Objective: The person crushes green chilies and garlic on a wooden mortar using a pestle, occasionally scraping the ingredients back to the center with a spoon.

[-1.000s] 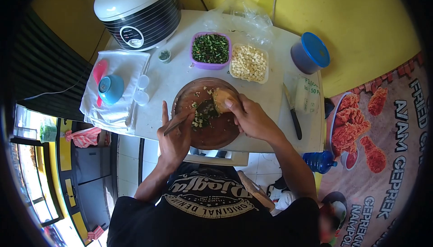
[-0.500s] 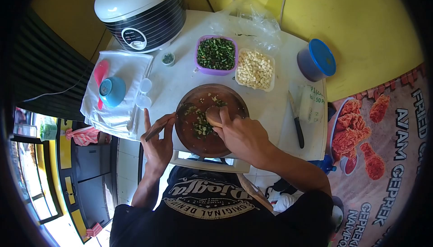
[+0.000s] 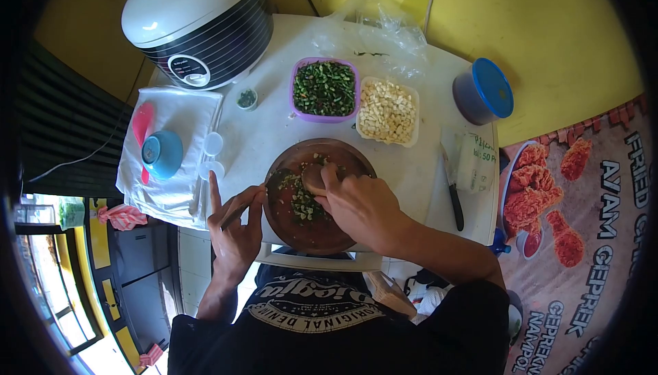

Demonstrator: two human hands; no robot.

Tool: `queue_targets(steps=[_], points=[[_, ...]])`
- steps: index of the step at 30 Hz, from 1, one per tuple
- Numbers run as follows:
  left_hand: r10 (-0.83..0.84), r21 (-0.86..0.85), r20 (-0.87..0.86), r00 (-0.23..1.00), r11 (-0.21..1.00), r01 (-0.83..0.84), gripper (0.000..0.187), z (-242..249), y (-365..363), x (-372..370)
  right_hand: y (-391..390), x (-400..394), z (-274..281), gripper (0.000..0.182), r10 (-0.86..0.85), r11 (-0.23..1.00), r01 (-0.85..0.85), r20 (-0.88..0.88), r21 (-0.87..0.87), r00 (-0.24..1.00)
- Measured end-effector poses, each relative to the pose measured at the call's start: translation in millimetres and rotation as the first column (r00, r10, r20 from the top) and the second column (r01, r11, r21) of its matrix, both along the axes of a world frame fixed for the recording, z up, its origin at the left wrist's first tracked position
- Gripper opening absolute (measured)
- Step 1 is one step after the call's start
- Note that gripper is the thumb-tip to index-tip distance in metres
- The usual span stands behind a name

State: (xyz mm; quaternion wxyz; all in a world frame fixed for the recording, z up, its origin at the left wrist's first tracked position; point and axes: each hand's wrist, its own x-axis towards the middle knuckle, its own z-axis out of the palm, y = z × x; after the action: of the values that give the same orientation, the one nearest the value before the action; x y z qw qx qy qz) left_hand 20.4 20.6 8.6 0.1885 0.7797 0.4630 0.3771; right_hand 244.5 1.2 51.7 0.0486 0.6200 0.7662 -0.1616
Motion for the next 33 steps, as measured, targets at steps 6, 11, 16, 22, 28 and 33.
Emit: queue_targets(steps=[6,11,16,22,28,33], points=[[-0.001,0.027,0.019,1.0,1.0,0.0,0.012,-2,-2,0,-2,-2,-3,0.045,-0.004,0.999,0.005,-0.016,0.049,1.0],[-0.003,0.046,-0.011,1.0,0.999,0.004,0.011,-4,-6,2,8,-7,-4,0.046,-0.04,0.996,0.043,-0.042,0.075,0.998],[0.055,0.057,0.048,0.997,0.997,-0.058,0.009,-2,-1,2,3,35,-15,0.054,-0.176,0.984,0.166,-0.312,-0.059,0.934],[0.093,0.04,0.097,0.991,0.994,-0.097,0.011,-15,12,17,-19,53,-11,0.059,-0.58,0.814,0.393,-0.592,-0.427,0.559],[-0.14,0.021,0.139,0.98,0.99,0.139,0.011,-20,2,41,-29,45,-19,0.059,-0.615,0.787,0.327,-0.63,-0.523,0.474],[0.109,0.039,0.19,0.976,0.992,-0.118,0.011,-15,-5,23,-31,66,-14,0.06,-0.643,0.766,0.377,-0.616,-0.521,0.456]])
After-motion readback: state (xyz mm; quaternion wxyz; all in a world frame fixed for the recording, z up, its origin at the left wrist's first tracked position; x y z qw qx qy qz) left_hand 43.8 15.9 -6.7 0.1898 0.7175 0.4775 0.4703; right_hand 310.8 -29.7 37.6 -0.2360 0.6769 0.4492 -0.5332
